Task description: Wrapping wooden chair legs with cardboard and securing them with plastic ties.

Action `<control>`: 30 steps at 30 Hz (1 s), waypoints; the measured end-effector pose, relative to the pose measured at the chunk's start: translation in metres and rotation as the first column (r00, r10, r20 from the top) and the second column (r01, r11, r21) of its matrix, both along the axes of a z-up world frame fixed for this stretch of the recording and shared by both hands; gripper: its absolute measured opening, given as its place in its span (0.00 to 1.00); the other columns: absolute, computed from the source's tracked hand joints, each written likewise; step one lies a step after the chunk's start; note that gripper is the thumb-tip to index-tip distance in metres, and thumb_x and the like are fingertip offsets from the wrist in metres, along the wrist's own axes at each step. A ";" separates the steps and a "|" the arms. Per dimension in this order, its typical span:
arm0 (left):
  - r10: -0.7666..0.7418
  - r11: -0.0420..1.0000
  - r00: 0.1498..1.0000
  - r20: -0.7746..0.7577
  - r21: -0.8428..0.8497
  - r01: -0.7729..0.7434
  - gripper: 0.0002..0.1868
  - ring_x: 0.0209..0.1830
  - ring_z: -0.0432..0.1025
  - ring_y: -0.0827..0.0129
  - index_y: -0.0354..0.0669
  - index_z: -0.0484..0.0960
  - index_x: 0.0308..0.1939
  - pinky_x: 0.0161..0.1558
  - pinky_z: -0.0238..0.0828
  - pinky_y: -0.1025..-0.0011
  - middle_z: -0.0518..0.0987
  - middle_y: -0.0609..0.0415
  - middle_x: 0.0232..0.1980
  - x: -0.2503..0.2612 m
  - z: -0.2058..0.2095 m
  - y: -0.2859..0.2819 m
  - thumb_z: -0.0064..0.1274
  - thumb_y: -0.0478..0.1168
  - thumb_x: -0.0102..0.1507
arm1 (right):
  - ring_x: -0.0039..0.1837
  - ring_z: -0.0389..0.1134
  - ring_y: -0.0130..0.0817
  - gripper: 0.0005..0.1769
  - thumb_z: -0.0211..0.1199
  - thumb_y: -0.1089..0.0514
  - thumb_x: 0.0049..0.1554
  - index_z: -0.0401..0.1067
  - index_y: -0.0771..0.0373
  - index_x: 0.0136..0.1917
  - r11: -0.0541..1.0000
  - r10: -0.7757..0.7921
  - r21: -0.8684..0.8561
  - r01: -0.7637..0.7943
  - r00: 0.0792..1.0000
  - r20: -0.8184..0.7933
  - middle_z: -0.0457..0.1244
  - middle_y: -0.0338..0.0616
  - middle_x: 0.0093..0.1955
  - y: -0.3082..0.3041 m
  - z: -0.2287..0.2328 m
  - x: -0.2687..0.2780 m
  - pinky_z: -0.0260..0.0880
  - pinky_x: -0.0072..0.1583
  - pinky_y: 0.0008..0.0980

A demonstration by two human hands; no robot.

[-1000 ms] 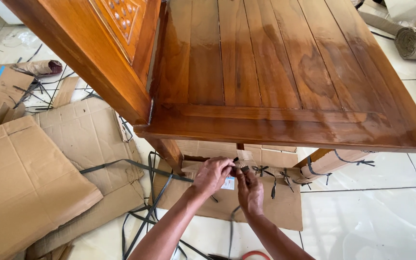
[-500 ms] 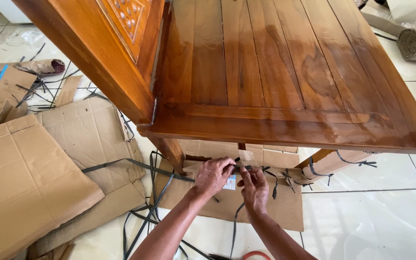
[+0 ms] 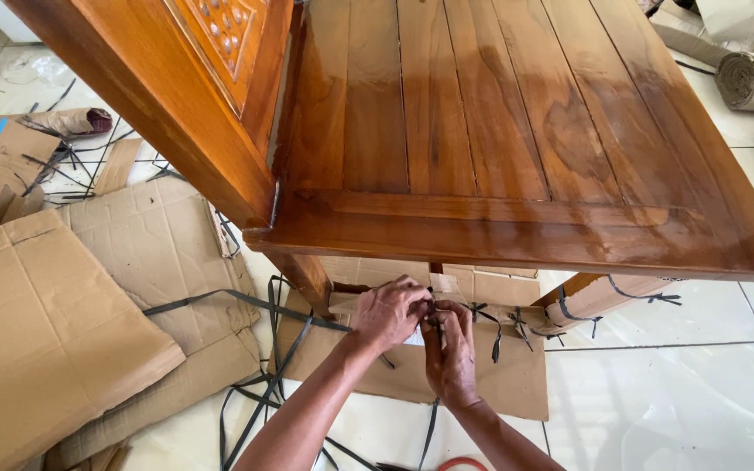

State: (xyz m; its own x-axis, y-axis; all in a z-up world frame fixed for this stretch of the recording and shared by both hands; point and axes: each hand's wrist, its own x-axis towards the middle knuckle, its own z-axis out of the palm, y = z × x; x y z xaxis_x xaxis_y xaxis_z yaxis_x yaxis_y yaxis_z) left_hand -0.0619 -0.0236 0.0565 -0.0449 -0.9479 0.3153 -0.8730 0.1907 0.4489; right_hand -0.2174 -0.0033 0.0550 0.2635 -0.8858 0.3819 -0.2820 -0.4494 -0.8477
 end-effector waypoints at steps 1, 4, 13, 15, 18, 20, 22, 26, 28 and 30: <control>0.002 0.998 1.000 0.000 0.065 -0.002 0.02 0.25 0.72 0.79 0.56 0.87 0.38 0.20 0.65 0.79 0.81 0.65 0.40 0.000 0.002 -0.001 0.60 0.44 0.63 | 0.55 0.66 0.37 0.09 0.58 0.67 0.60 0.67 0.64 0.54 1.000 0.003 -0.018 -0.003 1.000 -0.004 0.58 0.49 0.64 0.001 0.000 0.000 0.73 0.51 0.31; -0.014 0.989 0.999 0.029 0.146 0.009 0.04 0.30 0.73 0.78 0.58 0.88 0.39 0.27 0.70 0.78 0.79 0.67 0.44 0.004 -0.004 -0.004 0.59 0.47 0.64 | 0.52 0.66 0.33 0.08 0.58 0.68 0.60 0.65 0.65 0.54 1.000 -0.013 -0.019 0.013 1.000 -0.001 0.59 0.47 0.62 0.000 0.001 0.000 0.73 0.45 0.27; -0.152 0.987 0.988 0.001 0.054 0.152 0.09 0.37 0.76 0.70 0.45 0.85 0.47 0.36 0.77 0.72 0.81 0.57 0.52 0.005 -0.005 0.007 0.54 0.42 0.67 | 0.37 0.68 0.29 0.06 0.57 0.58 0.64 0.66 0.62 0.51 0.862 -0.140 0.496 0.105 0.990 0.034 0.69 0.41 0.39 -0.026 -0.027 -0.016 0.68 0.40 0.30; -0.141 0.990 0.990 0.001 0.005 0.141 0.09 0.31 0.75 0.72 0.44 0.84 0.46 0.29 0.76 0.75 0.82 0.56 0.48 -0.001 0.014 0.015 0.56 0.43 0.67 | 0.39 0.68 0.28 0.07 0.59 0.56 0.64 0.69 0.62 0.51 0.871 -0.138 0.473 0.137 0.990 -0.031 0.70 0.38 0.41 -0.024 -0.019 -0.015 0.68 0.45 0.31; 0.036 0.998 0.989 -0.143 -0.040 -0.042 0.02 0.19 0.74 0.74 0.48 0.86 0.38 0.15 0.63 0.74 0.86 0.57 0.33 -0.010 0.028 0.025 0.59 0.37 0.63 | 0.33 0.66 0.29 0.12 0.63 0.52 0.62 0.68 0.62 0.48 0.881 -0.151 0.425 0.208 0.975 -0.163 0.68 0.41 0.34 -0.017 -0.003 -0.017 0.66 0.37 0.33; 0.073 0.997 0.984 -0.160 -0.018 -0.076 0.09 0.12 0.68 0.79 0.52 0.83 0.41 0.08 0.59 0.79 0.86 0.58 0.32 -0.007 -0.002 0.020 0.49 0.45 0.70 | 0.49 0.77 0.34 0.15 0.58 0.50 0.61 0.71 0.61 0.57 0.885 -0.031 0.449 0.121 0.979 -0.202 0.73 0.45 0.51 -0.018 -0.022 -0.026 0.82 0.50 0.34; 0.087 0.996 0.988 -0.129 -0.017 -0.090 0.09 0.11 0.61 0.81 0.52 0.82 0.43 0.08 0.52 0.79 0.81 0.60 0.27 -0.005 -0.036 0.011 0.47 0.46 0.71 | 0.46 0.74 0.31 0.15 0.57 0.50 0.63 0.76 0.60 0.54 0.790 -0.001 0.595 0.147 0.971 -0.240 0.73 0.42 0.46 -0.012 -0.005 -0.027 0.76 0.49 0.31; 0.092 0.996 0.966 -0.242 0.010 -0.093 0.06 0.10 0.59 0.80 0.49 0.83 0.37 0.10 0.49 0.76 0.78 0.61 0.21 -0.006 -0.011 0.014 0.55 0.44 0.67 | 0.38 0.58 0.31 0.18 0.60 0.51 0.63 0.81 0.68 0.45 0.512 0.029 0.853 0.096 0.991 -0.129 0.66 0.44 0.37 -0.008 0.004 -0.025 0.57 0.43 0.30; 0.086 0.996 0.967 -0.240 -0.017 -0.093 0.06 0.15 0.63 0.79 0.48 0.83 0.36 0.14 0.56 0.77 0.81 0.59 0.30 -0.005 -0.019 0.011 0.57 0.43 0.66 | 0.33 0.53 0.28 0.17 0.60 0.51 0.64 0.80 0.67 0.45 0.440 -0.079 0.898 -0.012 0.995 0.052 0.64 0.43 0.35 -0.017 -0.020 -0.028 0.51 0.35 0.28; 0.080 0.995 0.967 -0.240 -0.043 -0.093 0.05 0.19 0.68 0.78 0.46 0.84 0.36 0.18 0.63 0.78 0.83 0.56 0.38 -0.005 -0.029 0.010 0.58 0.41 0.65 | 0.27 0.48 0.25 0.16 0.60 0.52 0.65 0.79 0.67 0.45 0.376 -0.199 0.917 -0.132 0.955 0.219 0.63 0.43 0.33 -0.023 -0.029 -0.031 0.46 0.28 0.27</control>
